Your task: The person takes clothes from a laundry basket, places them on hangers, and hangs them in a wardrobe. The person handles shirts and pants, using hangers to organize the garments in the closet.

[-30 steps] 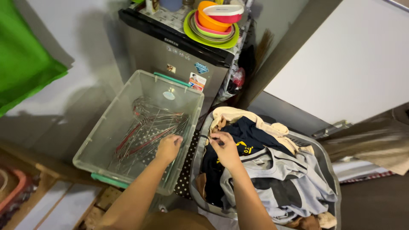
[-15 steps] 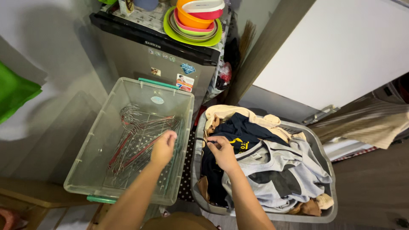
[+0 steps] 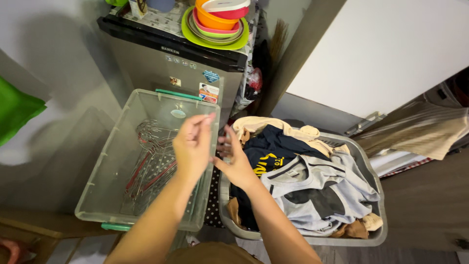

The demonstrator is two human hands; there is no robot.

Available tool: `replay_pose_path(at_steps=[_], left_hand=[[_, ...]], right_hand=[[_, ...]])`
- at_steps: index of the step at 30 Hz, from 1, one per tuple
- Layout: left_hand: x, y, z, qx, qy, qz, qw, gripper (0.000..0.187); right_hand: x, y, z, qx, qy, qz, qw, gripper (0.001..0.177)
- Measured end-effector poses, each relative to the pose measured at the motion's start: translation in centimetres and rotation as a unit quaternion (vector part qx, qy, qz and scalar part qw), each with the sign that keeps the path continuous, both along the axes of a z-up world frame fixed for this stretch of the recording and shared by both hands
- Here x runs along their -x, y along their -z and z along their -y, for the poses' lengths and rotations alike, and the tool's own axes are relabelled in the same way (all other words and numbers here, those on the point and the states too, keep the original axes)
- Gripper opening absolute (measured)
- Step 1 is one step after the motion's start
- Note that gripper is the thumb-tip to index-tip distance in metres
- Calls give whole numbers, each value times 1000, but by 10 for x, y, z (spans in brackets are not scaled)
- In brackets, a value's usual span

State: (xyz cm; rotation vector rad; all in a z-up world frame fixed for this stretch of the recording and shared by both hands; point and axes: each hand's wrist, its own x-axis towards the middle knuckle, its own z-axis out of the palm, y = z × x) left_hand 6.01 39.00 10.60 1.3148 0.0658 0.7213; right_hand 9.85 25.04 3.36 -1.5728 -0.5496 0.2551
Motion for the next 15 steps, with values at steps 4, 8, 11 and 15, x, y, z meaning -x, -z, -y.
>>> replay_pose_path(at_steps=[4,8,11,15], left_hand=[[2,-17,57,-9,46,3,999,16],[-1,-2,101,-40,128,42,990,19],[-9,24,128,-103,149,36,983,42],[-26,76,159,-241,116,-191,944,58]], right_hand=[[4,-26,2,-24,85,102,991,82],[-12,-19,42,-151,165,-22,974,52],[-35,-11,108,17,312,43,949,45],[-58,-11,222,69,374,-23,925,58]])
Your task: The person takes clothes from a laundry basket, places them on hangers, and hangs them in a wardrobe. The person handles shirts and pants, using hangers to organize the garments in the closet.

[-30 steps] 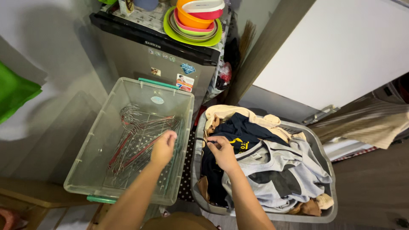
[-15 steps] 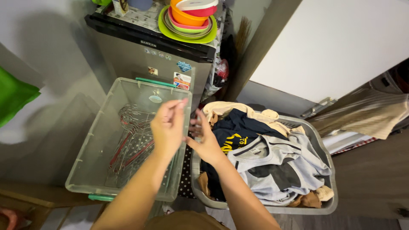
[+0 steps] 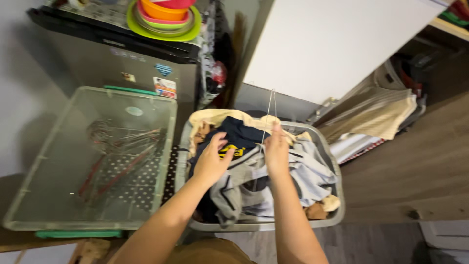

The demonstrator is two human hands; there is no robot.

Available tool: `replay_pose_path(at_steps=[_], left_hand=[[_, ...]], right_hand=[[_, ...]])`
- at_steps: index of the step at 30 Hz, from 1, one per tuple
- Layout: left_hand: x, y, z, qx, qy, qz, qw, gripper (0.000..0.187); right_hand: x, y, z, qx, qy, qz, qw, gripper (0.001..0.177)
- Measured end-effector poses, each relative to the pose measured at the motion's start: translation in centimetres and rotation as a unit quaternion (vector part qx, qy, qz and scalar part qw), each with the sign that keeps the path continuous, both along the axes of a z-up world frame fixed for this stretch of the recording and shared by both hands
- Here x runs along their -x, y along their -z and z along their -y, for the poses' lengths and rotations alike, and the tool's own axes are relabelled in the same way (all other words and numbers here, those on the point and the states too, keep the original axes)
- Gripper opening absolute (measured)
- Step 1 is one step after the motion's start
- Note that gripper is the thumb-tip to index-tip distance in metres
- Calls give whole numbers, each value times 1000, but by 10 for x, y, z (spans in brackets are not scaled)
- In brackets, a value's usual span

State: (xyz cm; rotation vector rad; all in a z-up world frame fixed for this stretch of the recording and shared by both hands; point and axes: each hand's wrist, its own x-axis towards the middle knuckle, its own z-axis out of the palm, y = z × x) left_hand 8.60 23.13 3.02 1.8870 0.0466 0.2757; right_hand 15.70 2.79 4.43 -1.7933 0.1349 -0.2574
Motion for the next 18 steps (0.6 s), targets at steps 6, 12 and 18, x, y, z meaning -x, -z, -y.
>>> replay_pose_path(at_steps=[6,12,18], left_hand=[[-12,68,25,-275,-2,-402,873,71],[-22,99,31,-267,-34,-432,861,54],[-21,107,45,-238,-70,-357,901,45]], right_hand=[[12,-6,97,-67,13,-7,998,50],[20,-7,138,-179,-21,-59,982,35],[15,2,175,-301,-74,-73,948,29]])
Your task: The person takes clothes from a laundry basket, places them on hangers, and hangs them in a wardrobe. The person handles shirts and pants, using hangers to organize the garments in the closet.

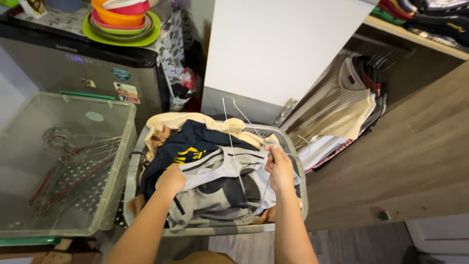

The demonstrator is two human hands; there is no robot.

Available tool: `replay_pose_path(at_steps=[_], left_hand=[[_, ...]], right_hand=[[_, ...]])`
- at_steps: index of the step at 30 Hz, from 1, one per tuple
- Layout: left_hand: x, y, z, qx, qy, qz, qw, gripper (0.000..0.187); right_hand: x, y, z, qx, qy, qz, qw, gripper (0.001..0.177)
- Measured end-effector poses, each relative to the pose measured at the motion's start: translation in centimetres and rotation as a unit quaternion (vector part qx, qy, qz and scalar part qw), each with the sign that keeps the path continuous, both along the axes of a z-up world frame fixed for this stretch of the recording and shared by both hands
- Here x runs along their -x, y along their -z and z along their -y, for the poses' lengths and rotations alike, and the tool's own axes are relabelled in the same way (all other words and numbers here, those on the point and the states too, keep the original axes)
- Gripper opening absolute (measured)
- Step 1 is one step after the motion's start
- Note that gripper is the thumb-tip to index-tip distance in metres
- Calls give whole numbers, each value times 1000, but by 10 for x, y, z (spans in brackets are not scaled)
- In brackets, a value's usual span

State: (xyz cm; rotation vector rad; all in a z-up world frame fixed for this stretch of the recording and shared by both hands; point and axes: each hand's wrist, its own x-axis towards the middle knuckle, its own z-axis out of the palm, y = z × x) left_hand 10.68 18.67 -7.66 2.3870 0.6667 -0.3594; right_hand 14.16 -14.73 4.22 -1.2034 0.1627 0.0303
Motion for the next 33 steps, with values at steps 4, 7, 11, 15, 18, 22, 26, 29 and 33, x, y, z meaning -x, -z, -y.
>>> replay_pose_path(at_steps=[4,7,11,15,18,22,26,29,33], left_hand=[[11,-47,33,105,-60,281,952,42],[19,-101,67,100,-76,338,933,38],[26,-156,103,43,-41,385,921,29],[32,-168,112,0,54,458,887,25],[37,-164,109,-26,80,479,874,23],[46,-158,105,-49,82,509,855,19],[54,-161,99,-35,95,505,857,17],[55,-169,89,7,112,527,842,17],[52,-175,73,97,98,485,864,17]], right_hand=[[-5,-7,27,-75,17,-16,997,28],[-5,-10,46,-130,32,-32,990,29],[-8,-19,61,-177,66,-40,981,43],[-25,-43,75,-197,67,-50,977,53],[-38,-64,79,-224,31,-30,974,56],[-51,-78,58,-237,-36,11,971,58],[-62,-79,12,-237,-68,20,969,62],[-70,-81,-19,-219,-131,38,966,63],[-84,-79,-55,-135,-184,61,972,58]])
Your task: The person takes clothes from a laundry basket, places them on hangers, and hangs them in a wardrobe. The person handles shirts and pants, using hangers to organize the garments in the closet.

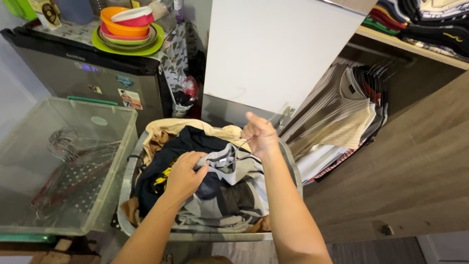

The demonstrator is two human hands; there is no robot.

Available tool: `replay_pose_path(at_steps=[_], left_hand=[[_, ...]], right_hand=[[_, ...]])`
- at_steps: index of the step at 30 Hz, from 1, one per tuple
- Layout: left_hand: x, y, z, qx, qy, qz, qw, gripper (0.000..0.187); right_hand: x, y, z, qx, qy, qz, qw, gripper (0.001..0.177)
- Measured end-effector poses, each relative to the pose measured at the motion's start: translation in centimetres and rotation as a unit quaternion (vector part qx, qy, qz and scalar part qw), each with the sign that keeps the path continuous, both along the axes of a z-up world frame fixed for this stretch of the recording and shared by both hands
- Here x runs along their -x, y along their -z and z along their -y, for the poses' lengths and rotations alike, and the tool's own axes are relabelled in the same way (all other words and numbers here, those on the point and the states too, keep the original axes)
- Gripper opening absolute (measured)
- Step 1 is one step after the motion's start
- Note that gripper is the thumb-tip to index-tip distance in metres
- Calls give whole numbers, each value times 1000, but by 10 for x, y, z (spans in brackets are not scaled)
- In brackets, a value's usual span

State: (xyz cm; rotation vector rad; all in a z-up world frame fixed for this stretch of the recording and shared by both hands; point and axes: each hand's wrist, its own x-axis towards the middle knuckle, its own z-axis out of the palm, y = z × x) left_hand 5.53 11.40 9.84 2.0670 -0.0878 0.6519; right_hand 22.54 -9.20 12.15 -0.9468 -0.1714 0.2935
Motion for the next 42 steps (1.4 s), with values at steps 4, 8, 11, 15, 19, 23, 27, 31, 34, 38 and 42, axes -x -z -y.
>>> replay_pose_path(at_steps=[4,8,11,15,19,23,27,31,34,38,42], left_hand=[[-4,0,-26,124,71,3,990,19],[-11,2,-56,297,125,-56,945,20],[-18,0,-78,208,58,-77,973,20],[-25,0,-87,155,33,-56,986,18],[-37,-3,-82,93,21,-18,995,16],[-47,-3,-75,27,8,8,1000,15],[-57,-4,-72,16,15,-20,1000,16],[-62,-8,-70,14,16,-34,999,17],[-60,-13,-74,53,40,-105,992,24],[-56,-13,-94,32,43,-79,995,42],[-57,7,-111,-79,34,-55,995,24]], right_hand=[[-14,15,-22,259,46,75,962,44],[-20,42,-18,457,76,158,872,50],[-34,53,-3,467,164,138,858,52],[-42,50,24,557,230,166,781,55],[-29,37,21,632,257,206,702,60],[-6,15,0,644,191,140,728,61],[9,-13,-13,602,94,146,780,49],[12,-19,-26,560,-35,187,806,26],[8,-12,-38,504,-70,210,835,16],[-4,-15,-41,452,6,193,871,9],[-7,-18,-51,483,36,192,854,13]])
